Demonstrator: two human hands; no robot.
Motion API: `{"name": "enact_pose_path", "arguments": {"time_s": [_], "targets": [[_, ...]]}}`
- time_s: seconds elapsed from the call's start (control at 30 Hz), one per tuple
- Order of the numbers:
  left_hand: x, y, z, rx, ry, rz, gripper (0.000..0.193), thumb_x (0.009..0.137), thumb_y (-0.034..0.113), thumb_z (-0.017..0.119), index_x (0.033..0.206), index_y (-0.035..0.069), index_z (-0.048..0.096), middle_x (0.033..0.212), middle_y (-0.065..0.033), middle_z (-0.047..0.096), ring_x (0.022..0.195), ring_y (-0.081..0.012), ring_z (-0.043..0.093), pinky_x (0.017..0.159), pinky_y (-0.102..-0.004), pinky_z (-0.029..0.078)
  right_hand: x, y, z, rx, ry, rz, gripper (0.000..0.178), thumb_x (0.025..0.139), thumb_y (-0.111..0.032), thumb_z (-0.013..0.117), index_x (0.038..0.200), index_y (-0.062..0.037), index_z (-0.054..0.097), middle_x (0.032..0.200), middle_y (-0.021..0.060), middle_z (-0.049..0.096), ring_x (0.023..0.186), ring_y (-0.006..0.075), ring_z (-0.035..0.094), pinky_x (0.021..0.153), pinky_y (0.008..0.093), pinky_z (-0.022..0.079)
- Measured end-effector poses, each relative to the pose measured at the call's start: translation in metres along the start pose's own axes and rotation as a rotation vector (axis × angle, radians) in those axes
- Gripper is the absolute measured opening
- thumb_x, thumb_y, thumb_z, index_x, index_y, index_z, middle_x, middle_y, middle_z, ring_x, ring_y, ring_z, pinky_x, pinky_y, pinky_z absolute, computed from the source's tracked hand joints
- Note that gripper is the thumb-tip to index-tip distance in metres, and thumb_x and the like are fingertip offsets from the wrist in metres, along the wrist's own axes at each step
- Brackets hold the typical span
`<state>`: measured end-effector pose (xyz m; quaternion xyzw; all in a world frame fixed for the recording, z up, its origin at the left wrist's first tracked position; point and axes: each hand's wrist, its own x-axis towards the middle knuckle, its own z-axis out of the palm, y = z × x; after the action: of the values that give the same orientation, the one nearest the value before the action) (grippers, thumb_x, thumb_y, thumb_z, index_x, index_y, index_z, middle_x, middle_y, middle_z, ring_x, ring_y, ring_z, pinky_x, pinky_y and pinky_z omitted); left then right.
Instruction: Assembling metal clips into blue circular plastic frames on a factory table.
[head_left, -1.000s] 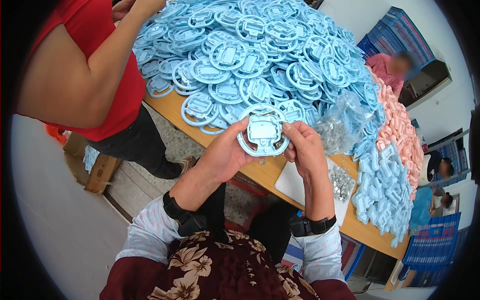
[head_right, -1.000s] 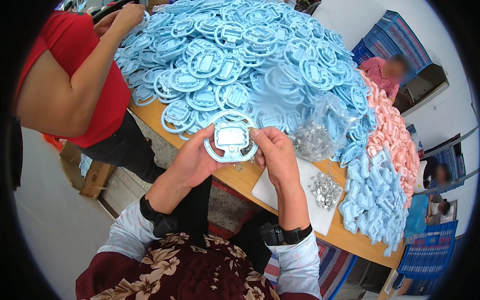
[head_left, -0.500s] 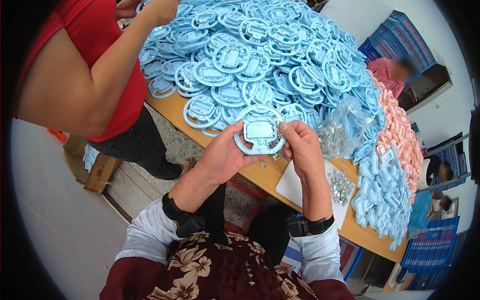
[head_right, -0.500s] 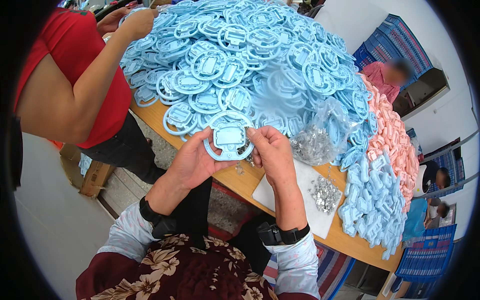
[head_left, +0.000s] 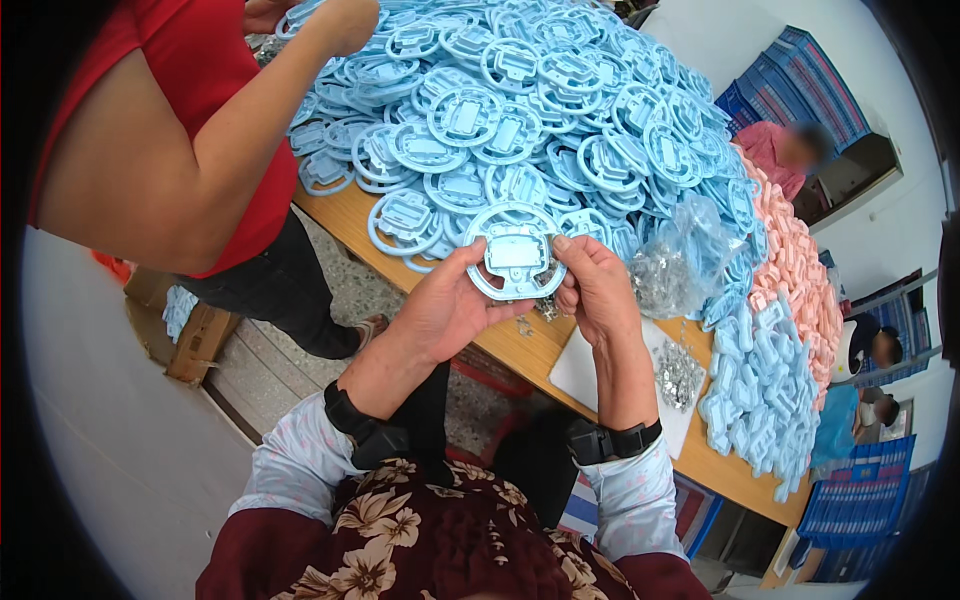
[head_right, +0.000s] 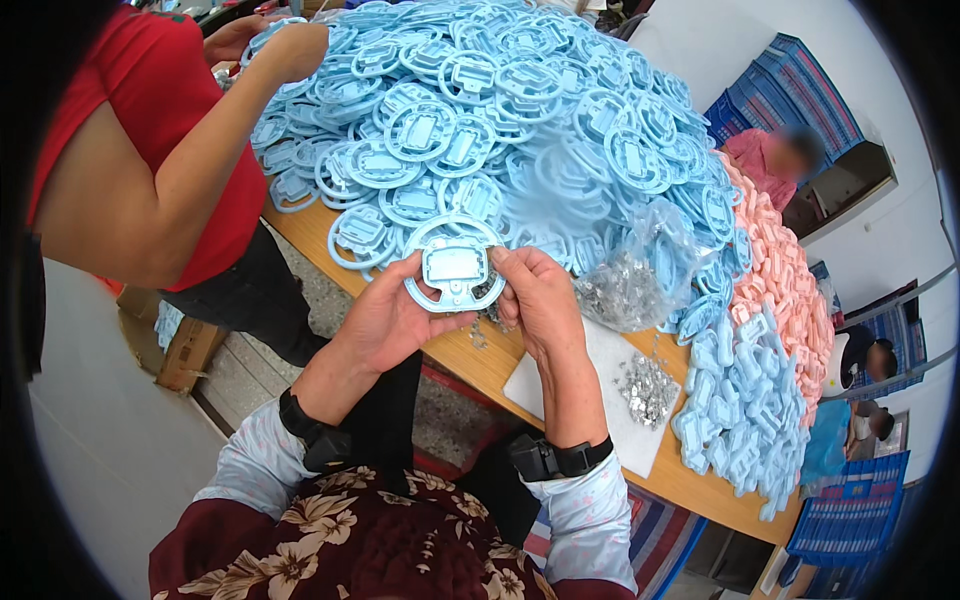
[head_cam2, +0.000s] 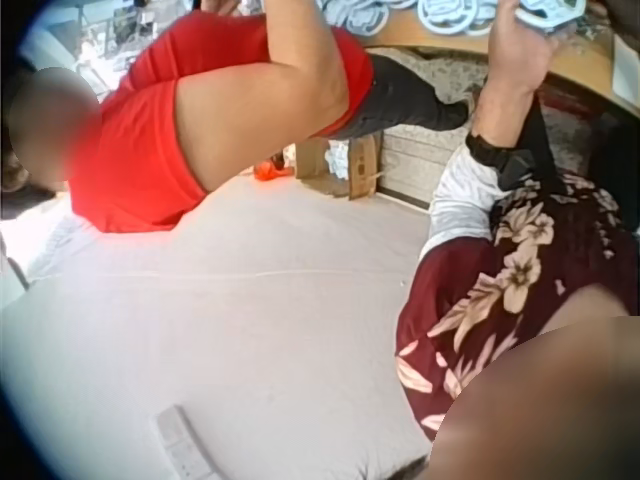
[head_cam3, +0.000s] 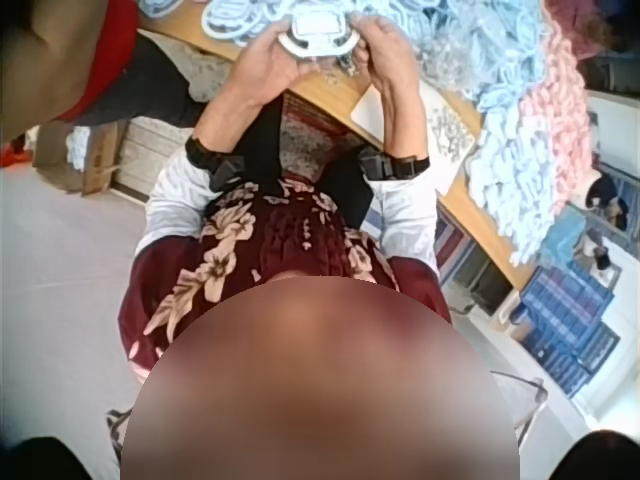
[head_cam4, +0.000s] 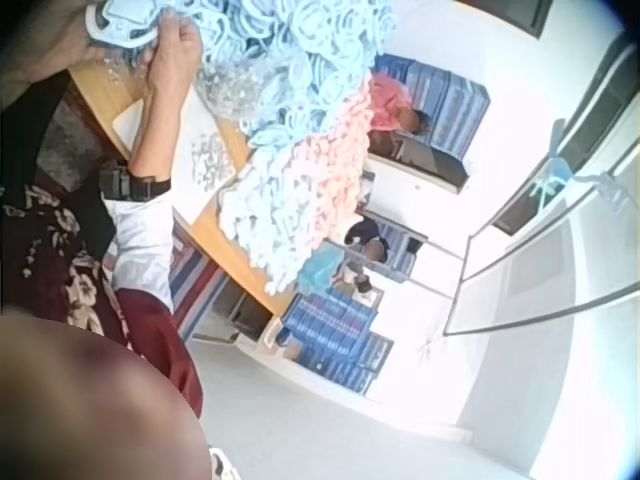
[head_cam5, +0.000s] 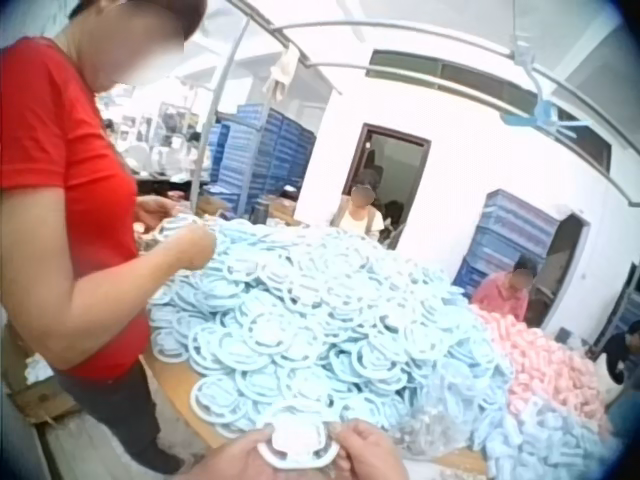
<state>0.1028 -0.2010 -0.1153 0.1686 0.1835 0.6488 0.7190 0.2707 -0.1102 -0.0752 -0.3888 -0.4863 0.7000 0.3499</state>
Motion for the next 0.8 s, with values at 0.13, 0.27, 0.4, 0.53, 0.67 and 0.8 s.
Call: {"name": "enact_pose_path", "arguments": {"time_s": [0.13,0.27,0.4,0.53,0.67,0.8], "targets": [[0.0,0.005,0.001,-0.003,0.0,0.002,0.044,0.103,0.037,0.04,0.136,0.008,0.045,0.132,-0.0101,0.056,0.119,-0.024,0.057,0.097,-0.0476,0.05,0.003,-0.002,0.005,-0.038,0.003,-0.001,0.027,0.092,-0.026,0.071,0.085,-0.0044,0.055,0.058,-0.0026,0.048,0.042,0.0066,0.04,0.039,0.0229,0.03],[-0.002,0.007,0.003,0.012,0.01,0.003,0.044,0.103,0.039,0.039,0.135,0.009,0.045,0.132,-0.0099,0.056,0.12,-0.025,0.057,0.097,-0.0478,0.05,0.003,-0.003,0.006,-0.057,-0.006,-0.022,0.026,0.092,-0.025,0.07,0.085,-0.005,0.055,0.058,-0.0027,0.047,0.043,0.0063,0.04,0.04,0.0228,0.03],[-0.002,0.007,0.001,-0.007,-0.002,-0.038,0.045,0.103,0.041,0.037,0.136,0.011,0.044,0.134,-0.0097,0.055,0.122,-0.0265,0.055,0.097,-0.0488,0.048,0.005,-0.002,0.003,-0.075,-0.008,-0.007,0.025,0.092,-0.024,0.069,0.081,-0.0079,0.053,0.058,-0.0032,0.047,0.045,0.0064,0.04,0.042,0.023,0.03],[-0.01,0.005,0.005,0.038,0.014,-0.049,0.045,0.103,0.042,0.037,0.136,0.012,0.043,0.135,-0.0093,0.054,0.124,-0.0267,0.054,0.099,-0.0492,0.047,0.001,0.0,0.002,-0.064,0.005,-0.01,0.026,0.092,-0.023,0.07,0.079,-0.008,0.053,0.057,-0.0027,0.047,0.044,0.0066,0.04,0.041,0.0232,0.029],[-0.01,0.004,0.003,0.05,0.044,-0.064,0.046,0.103,0.043,0.038,0.137,0.012,0.042,0.135,-0.0102,0.053,0.124,-0.0282,0.054,0.1,-0.0501,0.046,-0.001,0.0,0.001,-0.022,-0.023,-0.003,0.027,0.092,-0.024,0.07,0.08,-0.0068,0.053,0.058,-0.0023,0.047,0.044,0.0066,0.041,0.041,0.0231,0.03],[-0.008,0.004,0.002,0.052,0.04,-0.057,0.048,0.103,0.043,0.036,0.138,0.011,0.042,0.136,-0.011,0.053,0.124,-0.0278,0.054,0.101,-0.0499,0.046,0.0,-0.001,-0.001,-0.007,-0.03,0.015,0.027,0.093,-0.024,0.069,0.08,-0.0057,0.054,0.058,-0.0017,0.048,0.044,0.0064,0.041,0.041,0.0229,0.03]]}}
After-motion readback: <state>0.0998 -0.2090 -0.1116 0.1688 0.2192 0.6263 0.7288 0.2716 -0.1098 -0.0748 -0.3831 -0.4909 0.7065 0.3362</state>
